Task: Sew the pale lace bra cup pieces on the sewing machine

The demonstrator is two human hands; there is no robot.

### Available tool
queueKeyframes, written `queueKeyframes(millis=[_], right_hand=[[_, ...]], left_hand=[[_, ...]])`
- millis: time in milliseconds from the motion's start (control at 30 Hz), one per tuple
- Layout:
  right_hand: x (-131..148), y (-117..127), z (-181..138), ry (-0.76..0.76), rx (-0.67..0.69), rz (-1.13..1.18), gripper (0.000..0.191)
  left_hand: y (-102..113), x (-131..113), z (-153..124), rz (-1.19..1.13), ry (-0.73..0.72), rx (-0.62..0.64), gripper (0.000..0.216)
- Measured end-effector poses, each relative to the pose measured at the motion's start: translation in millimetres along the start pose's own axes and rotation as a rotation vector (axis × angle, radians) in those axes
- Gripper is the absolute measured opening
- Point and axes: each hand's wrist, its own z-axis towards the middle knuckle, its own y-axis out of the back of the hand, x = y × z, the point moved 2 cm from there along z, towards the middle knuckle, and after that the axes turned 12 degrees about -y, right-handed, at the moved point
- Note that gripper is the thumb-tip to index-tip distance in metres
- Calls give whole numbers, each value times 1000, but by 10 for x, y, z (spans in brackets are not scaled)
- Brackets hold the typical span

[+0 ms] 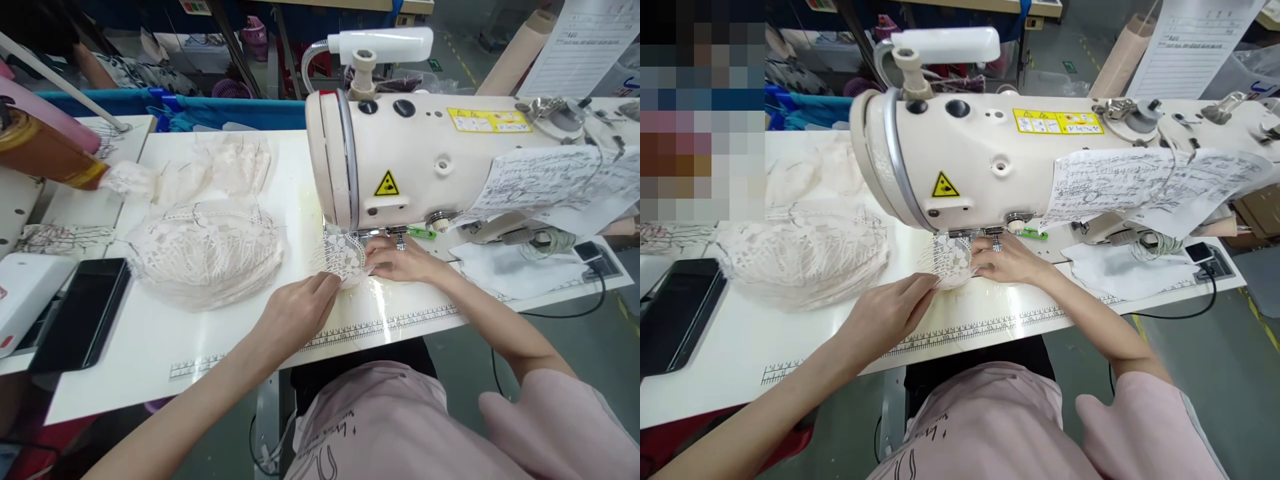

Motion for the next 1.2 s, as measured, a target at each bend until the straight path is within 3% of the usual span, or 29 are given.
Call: queueKeyframes(millis=[133, 233, 367, 500, 700, 800, 1033, 1200], right_hand=[[-76, -26, 43, 21, 8, 100, 18], [-94, -51, -6, 34, -36, 119, 19], [-130, -89, -77, -55, -50, -1, 24], [-123, -106, -72, 41, -94, -63, 18], [-106, -115, -36, 214, -179, 51, 12], [-101, -117, -49, 205, -222, 90, 14], [-100, -193, -95, 49, -213, 30, 18], [-87, -196, -78, 73, -200, 32, 18]], left_hand=[[-122, 163, 214, 16, -138, 67, 10], [-311, 223, 283, 131, -236, -24, 17], [-468, 231, 257, 177, -277, -158, 25], [-482, 226, 213, 158, -260, -172, 27], [-466, 236, 203, 90, -243, -196, 27], [-495, 247, 200, 13, -255, -214, 25], [-587, 260, 155, -124, -163, -119, 44], [-567, 255, 167, -124, -141, -126, 45]])
